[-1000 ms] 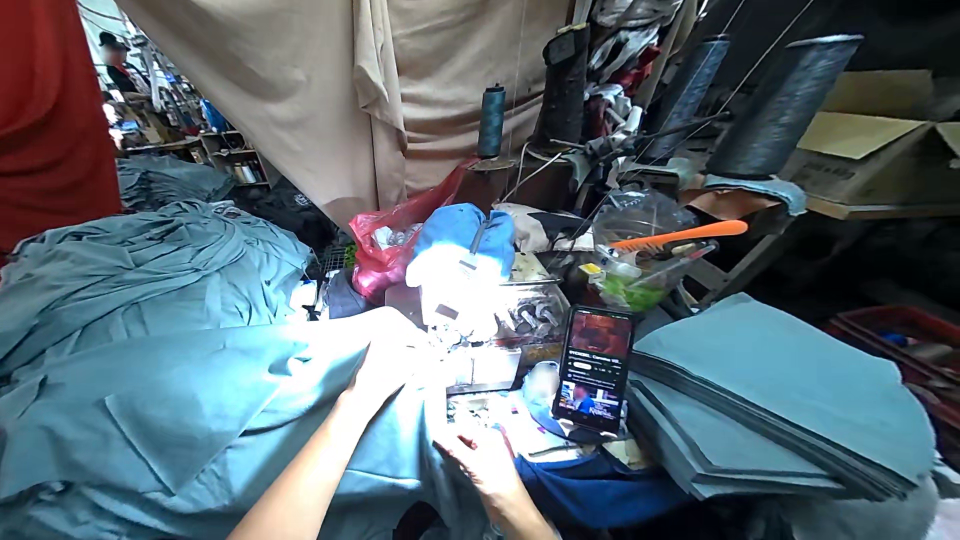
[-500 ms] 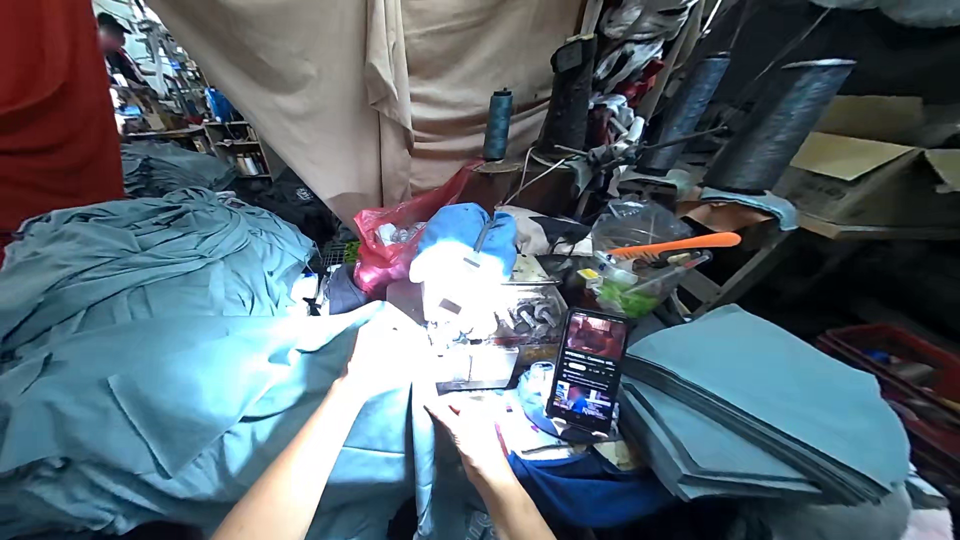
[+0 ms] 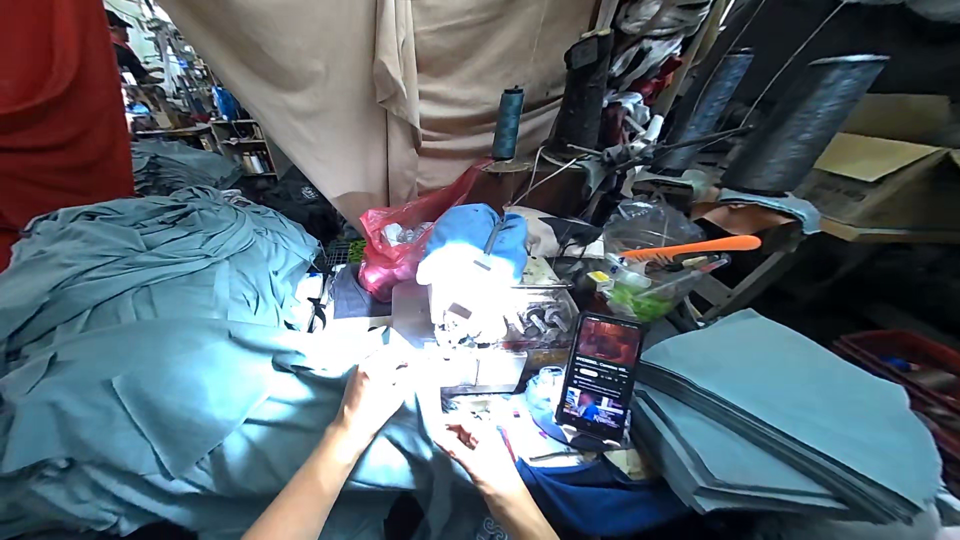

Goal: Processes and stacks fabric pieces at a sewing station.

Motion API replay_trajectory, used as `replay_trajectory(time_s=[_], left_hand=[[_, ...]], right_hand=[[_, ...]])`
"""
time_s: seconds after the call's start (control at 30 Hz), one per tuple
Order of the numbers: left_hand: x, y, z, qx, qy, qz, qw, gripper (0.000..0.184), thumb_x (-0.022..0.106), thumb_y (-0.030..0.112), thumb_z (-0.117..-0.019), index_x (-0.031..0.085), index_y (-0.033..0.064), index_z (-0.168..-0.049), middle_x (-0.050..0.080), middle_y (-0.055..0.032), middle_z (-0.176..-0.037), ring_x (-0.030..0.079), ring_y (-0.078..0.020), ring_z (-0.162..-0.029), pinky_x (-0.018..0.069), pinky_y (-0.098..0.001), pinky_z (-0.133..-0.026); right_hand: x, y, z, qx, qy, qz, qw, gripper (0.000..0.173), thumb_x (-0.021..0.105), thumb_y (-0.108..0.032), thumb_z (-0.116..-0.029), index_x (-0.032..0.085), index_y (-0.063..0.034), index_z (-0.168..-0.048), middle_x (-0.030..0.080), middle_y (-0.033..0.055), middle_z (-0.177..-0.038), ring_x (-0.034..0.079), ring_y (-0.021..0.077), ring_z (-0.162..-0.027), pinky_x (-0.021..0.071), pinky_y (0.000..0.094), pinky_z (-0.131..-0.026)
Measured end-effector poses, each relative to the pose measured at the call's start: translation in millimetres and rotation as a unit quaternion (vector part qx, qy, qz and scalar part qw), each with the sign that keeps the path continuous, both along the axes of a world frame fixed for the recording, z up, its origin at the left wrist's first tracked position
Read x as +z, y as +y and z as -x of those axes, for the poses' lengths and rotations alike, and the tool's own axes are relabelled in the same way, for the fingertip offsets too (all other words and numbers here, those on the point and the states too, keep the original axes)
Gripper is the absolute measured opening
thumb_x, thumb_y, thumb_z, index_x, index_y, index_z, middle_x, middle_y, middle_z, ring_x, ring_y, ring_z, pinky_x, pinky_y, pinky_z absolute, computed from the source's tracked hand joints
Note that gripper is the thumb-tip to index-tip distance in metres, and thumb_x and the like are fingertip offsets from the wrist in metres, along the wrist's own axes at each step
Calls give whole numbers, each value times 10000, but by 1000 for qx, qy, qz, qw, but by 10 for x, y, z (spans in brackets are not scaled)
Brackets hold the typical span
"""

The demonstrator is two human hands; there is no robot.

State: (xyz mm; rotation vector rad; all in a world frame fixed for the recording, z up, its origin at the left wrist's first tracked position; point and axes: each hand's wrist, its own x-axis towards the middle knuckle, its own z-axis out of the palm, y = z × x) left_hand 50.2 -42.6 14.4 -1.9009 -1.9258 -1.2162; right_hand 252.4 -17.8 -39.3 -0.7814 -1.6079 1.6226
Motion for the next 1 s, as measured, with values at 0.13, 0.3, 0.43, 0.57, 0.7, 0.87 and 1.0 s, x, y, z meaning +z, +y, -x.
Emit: replay_trajectory(time_s=[0.13,0.3,0.43,0.57,0.7,0.87,1.0], left_hand=[[-9,86,-3,10,-1,-29,1000,77,731,114,-854,758,47,-881,743,-83,-866,732,-217,-814,612,-417,-773],[15,186,-31,38,2,45,998,114,713,145,-897,766,44,-892,736,-114,-894,722,-260,-892,593,-452,-847],[18,206,-105,36,-15,74,996,175,689,216,-915,775,64,-905,743,-96,-934,713,-249,-940,581,-450,-877],[-55,132,-177,13,-5,38,999,221,646,218,-934,773,48,-996,756,-112,-1019,727,-256,-1003,582,-430,-926],[-99,89,-207,-9,-16,36,999,274,613,205,-958,745,20,-1110,751,-122,-1097,718,-255,-1064,565,-410,-971],[-77,84,-212,-24,-30,42,998,257,586,169,-965,758,14,-1077,762,-121,-1065,735,-243,-1026,583,-400,-934],[0,185,-223,-48,56,90,993,293,558,179,-991,763,37,-1143,745,-144,-1132,716,-279,-1080,565,-443,-963]], right_hand=[[-18,79,146,-39,-13,-41,998,104,688,-134,-939,728,-38,-949,688,-12,-864,642,33,-825,541,225,-791],[-14,29,143,-93,-28,-45,994,123,675,-152,-940,719,-58,-873,662,-21,-844,620,29,-823,522,231,-791],[-6,-35,59,-116,-43,-98,987,136,694,-132,-924,721,-17,-858,666,-2,-815,621,12,-777,533,211,-759],[56,-85,-36,-117,-93,-173,974,214,712,-120,-900,695,66,-1004,689,56,-805,630,50,-712,551,243,-708],[203,115,-40,19,-152,-188,970,626,646,-180,-904,474,113,-1430,566,6,-691,515,70,-607,484,260,-604],[492,259,74,127,-248,-177,944,739,603,-210,-911,342,20,-1562,554,40,-681,527,152,-601,481,349,-610],[414,288,57,68,-237,-193,950,734,626,-229,-874,406,56,-1514,601,59,-736,550,151,-640,500,365,-646]])
